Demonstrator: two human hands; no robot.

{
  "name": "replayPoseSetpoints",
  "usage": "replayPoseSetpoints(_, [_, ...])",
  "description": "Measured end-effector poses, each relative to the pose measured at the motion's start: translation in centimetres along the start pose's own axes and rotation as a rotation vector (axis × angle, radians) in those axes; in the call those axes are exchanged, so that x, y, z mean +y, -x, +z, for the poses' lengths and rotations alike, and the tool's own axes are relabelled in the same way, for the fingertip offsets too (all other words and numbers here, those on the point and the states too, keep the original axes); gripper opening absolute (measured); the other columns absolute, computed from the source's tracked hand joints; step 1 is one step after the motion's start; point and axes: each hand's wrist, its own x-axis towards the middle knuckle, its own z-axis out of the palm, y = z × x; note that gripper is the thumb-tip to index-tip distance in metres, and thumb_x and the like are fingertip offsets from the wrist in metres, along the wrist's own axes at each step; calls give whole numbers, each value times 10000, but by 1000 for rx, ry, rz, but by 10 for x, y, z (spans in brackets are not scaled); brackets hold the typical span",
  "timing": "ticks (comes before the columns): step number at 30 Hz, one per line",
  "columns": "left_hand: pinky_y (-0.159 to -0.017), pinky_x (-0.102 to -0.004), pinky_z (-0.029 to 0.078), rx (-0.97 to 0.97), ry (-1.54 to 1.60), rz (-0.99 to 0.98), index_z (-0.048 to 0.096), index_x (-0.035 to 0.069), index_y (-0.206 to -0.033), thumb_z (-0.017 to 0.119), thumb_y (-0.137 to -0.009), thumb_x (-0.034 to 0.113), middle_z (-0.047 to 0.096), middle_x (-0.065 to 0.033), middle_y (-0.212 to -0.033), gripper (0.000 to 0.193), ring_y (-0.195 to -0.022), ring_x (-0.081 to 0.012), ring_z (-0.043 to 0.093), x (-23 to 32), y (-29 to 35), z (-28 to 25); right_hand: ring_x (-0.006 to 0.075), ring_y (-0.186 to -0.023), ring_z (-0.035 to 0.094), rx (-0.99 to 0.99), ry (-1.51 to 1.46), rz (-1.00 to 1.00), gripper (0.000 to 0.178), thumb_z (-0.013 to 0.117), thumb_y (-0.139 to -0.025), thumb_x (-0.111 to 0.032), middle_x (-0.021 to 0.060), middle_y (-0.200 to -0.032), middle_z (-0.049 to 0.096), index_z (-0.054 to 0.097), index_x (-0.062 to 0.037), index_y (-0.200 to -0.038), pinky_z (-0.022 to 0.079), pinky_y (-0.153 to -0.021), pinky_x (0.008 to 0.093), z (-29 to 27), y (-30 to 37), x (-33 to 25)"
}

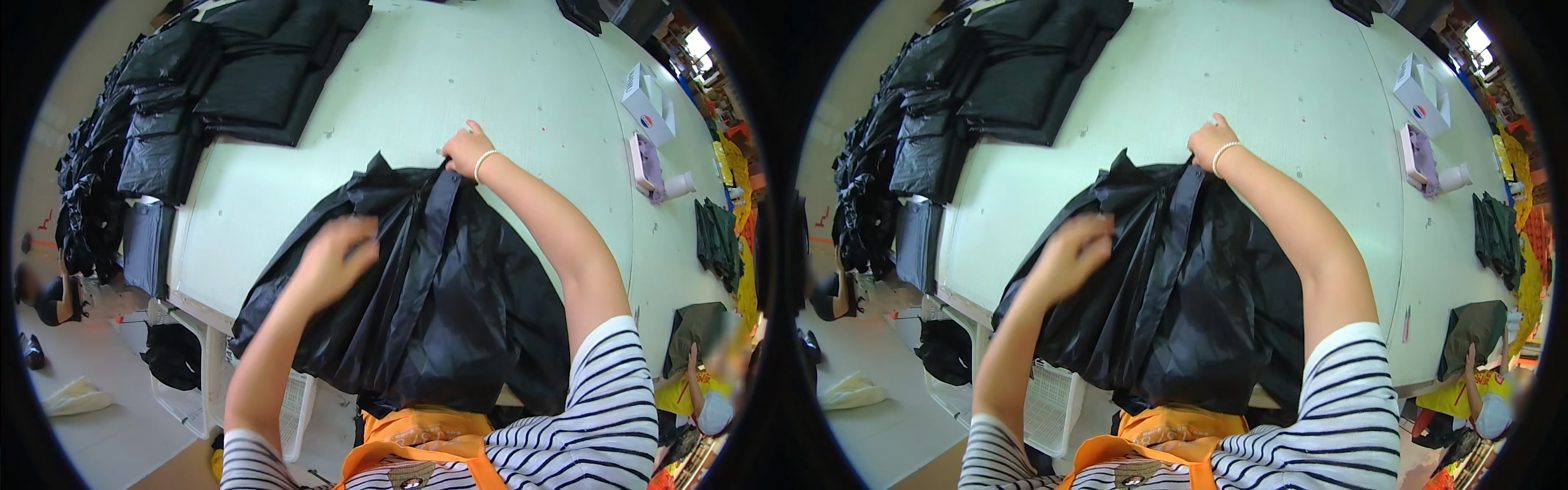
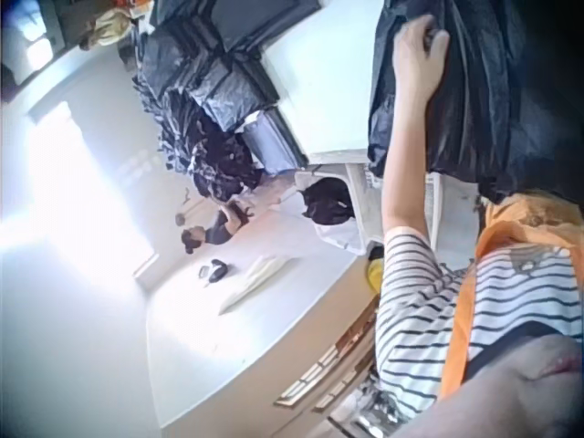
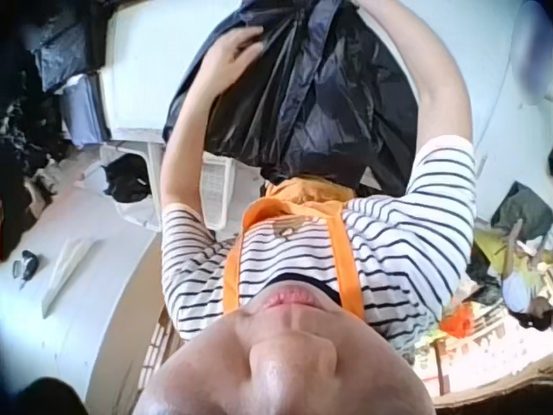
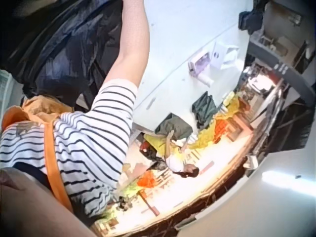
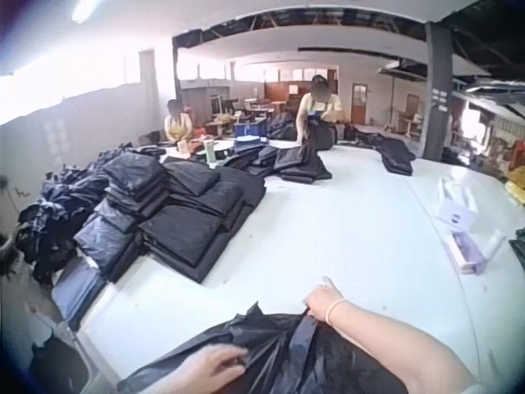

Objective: The person folds a black jacket on a white table. They smooth the fabric, fold the sleeves inward, fold the jacket in half, and then fold it again into a compact rectangle. The folded jacket is placed on a stack of similar items.

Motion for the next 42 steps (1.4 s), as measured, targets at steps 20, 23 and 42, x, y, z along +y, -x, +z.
replayPoseSetpoints(20, [-691,-389,503,-645,-1063,-166,671,80,-822,697,-597,129,659,-111,-812,232,-812,-283,634,-62,-125,35,280,-769,632,389,-172,-37,70,582,-801,-96,96,-771,618,607,-86,-866,494,-666,367,28,62,-10])
replayPoseSetpoints(23, [-689,-354,519,-737,-537,-247,653,15,-861,713,-602,101,676,-127,-839,279,-783,-258,651,-59,-149,-14,284,-799,636,271,-149,-12,81,561,-803,-89,109,-798,632,631,-81,-844,503,-686,392,30,60,7])
replayPoseSetpoints(42, [-809,-401,490,-402,-391,-101,660,13,-971,791,-610,175,611,-192,-994,417,-932,-346,593,-61,-67,-48,291,-888,589,491,-1028,500,159,579,-796,-41,148,-957,592,607,-35,-952,477,-788,354,2,69,-38])
